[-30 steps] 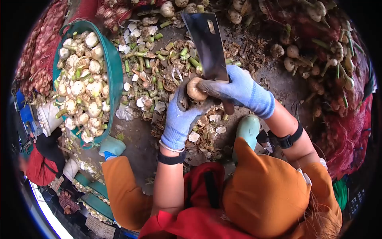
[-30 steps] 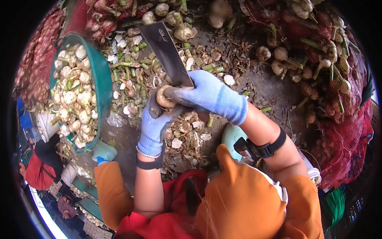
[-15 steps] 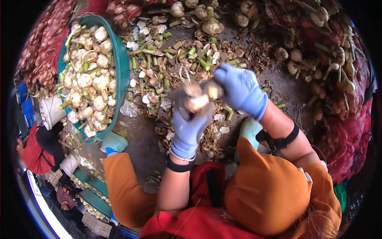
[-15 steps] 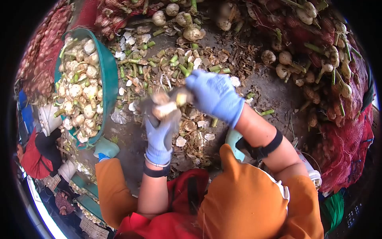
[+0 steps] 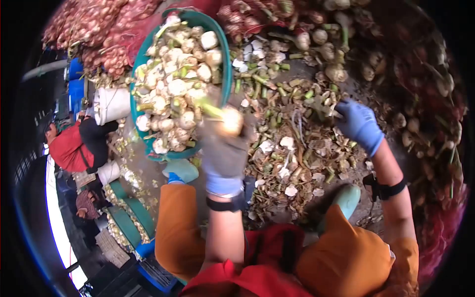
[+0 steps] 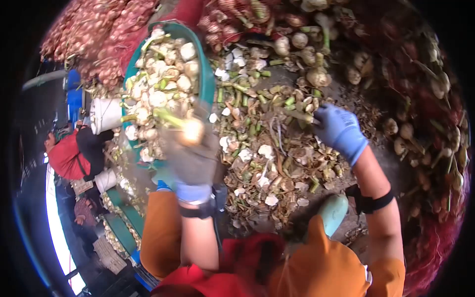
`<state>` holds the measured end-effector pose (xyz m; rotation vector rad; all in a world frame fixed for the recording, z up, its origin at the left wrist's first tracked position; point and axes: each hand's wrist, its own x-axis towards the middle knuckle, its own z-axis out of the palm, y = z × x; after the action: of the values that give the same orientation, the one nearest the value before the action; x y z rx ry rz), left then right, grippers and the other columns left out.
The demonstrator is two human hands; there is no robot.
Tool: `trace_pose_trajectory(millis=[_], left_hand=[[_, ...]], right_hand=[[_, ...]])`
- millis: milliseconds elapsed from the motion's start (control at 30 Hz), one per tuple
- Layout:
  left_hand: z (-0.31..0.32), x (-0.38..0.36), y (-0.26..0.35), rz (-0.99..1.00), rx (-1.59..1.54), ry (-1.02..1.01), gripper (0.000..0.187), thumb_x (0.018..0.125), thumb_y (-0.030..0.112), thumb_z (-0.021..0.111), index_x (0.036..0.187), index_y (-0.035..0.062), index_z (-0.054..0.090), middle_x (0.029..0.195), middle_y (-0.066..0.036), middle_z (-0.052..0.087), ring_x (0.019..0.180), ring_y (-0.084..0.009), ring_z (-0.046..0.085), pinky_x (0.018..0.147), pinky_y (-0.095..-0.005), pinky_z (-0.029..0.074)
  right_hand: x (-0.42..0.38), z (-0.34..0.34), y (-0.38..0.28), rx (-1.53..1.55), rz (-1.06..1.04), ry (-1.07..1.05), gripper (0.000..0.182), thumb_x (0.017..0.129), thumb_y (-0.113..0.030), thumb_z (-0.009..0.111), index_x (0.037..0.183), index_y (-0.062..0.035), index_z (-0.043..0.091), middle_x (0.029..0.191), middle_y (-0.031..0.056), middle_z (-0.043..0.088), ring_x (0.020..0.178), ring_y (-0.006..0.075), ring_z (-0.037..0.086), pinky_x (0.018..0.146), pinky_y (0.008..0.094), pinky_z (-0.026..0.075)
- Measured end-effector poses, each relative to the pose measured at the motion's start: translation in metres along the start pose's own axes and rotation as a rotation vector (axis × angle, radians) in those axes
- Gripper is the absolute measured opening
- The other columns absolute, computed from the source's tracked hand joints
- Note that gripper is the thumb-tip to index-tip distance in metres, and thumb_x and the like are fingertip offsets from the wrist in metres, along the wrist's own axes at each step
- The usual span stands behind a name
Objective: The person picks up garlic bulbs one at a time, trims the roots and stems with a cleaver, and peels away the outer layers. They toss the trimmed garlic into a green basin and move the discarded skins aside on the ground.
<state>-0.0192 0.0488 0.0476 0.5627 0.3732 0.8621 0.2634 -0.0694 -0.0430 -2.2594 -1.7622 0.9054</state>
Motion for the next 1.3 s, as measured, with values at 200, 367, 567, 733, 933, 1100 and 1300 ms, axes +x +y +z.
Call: trace_pose_trajectory(millis=[200,367,567,733,933,1100,1300], left_hand=[[0.006,0.017,-0.002,-0.039,-0.187,0.333,0.061,0.098,0.057,0.041,0.139,0.0113,0.042,0.114,-0.015,0.062,0.101,-0.0303,0.063,0.084,-0.0385,0.056],[-0.029,-0.027,-0.092,-0.218,0.211,0.391,0.060,0.091,0.007,0.063,0.145,0.0083,0.037,0.129,-0.011,0.054,0.113,-0.0226,0.058,0.093,-0.0372,0.053],[-0.002,-0.039,-0.124,-0.294,0.222,0.348,0.076,0.073,-0.016,0.072,0.136,0.0083,0.038,0.129,-0.010,0.050,0.119,-0.0239,0.054,0.099,-0.0382,0.052],[0.001,-0.034,-0.117,-0.361,0.520,0.335,0.083,0.070,0.016,0.087,0.132,0.0032,0.033,0.121,-0.012,0.054,0.110,-0.0217,0.058,0.097,-0.0344,0.049],[-0.002,-0.040,-0.105,0.002,1.249,0.048,0.073,0.070,0.024,0.086,0.124,0.0020,0.043,0.117,-0.012,0.054,0.106,-0.0235,0.059,0.095,-0.0370,0.050],[0.035,-0.049,-0.094,-0.332,0.639,0.196,0.064,0.078,0.019,0.079,0.129,0.0029,0.043,0.119,-0.010,0.055,0.109,-0.0278,0.058,0.098,-0.0405,0.048],[0.013,-0.045,-0.111,-0.268,1.114,0.052,0.095,0.065,0.014,0.088,0.140,0.0060,0.030,0.135,-0.013,0.044,0.121,-0.0269,0.050,0.100,-0.0383,0.049]], right_hand=[[0.079,-0.003,0.021,-0.262,-0.126,0.324,0.017,0.076,-0.017,0.067,0.092,-0.0108,0.070,0.125,0.0125,0.056,0.095,0.0344,0.063,0.084,0.0440,0.052],[0.061,0.032,0.032,0.679,-0.073,0.123,0.032,0.083,-0.025,0.068,0.108,-0.0047,0.068,0.094,0.0137,0.068,0.085,0.0234,0.067,0.078,0.0353,0.054],[-0.039,0.017,-0.046,1.325,0.223,-0.161,0.038,0.088,-0.038,0.069,0.103,-0.0026,0.066,0.085,0.0025,0.065,0.076,0.0120,0.059,0.067,0.0279,0.048],[-0.060,-0.011,-0.048,0.101,-0.367,0.231,0.024,0.077,-0.022,0.068,0.097,-0.0096,0.061,0.105,0.0118,0.059,0.093,0.0314,0.063,0.075,0.0414,0.053],[-0.055,-0.016,-0.054,0.105,-0.280,0.119,0.027,0.076,-0.025,0.068,0.097,-0.0099,0.059,0.095,0.0129,0.057,0.081,0.0347,0.064,0.065,0.0451,0.053],[-0.028,0.015,-0.031,0.077,-0.068,0.181,0.023,0.081,-0.030,0.068,0.094,-0.0109,0.064,0.084,0.0114,0.065,0.079,0.0329,0.066,0.066,0.0441,0.053],[-0.025,0.006,-0.025,1.262,0.315,-0.183,0.025,0.085,-0.023,0.066,0.099,-0.0022,0.067,0.081,0.0089,0.068,0.063,0.0145,0.066,0.057,0.0302,0.053]])
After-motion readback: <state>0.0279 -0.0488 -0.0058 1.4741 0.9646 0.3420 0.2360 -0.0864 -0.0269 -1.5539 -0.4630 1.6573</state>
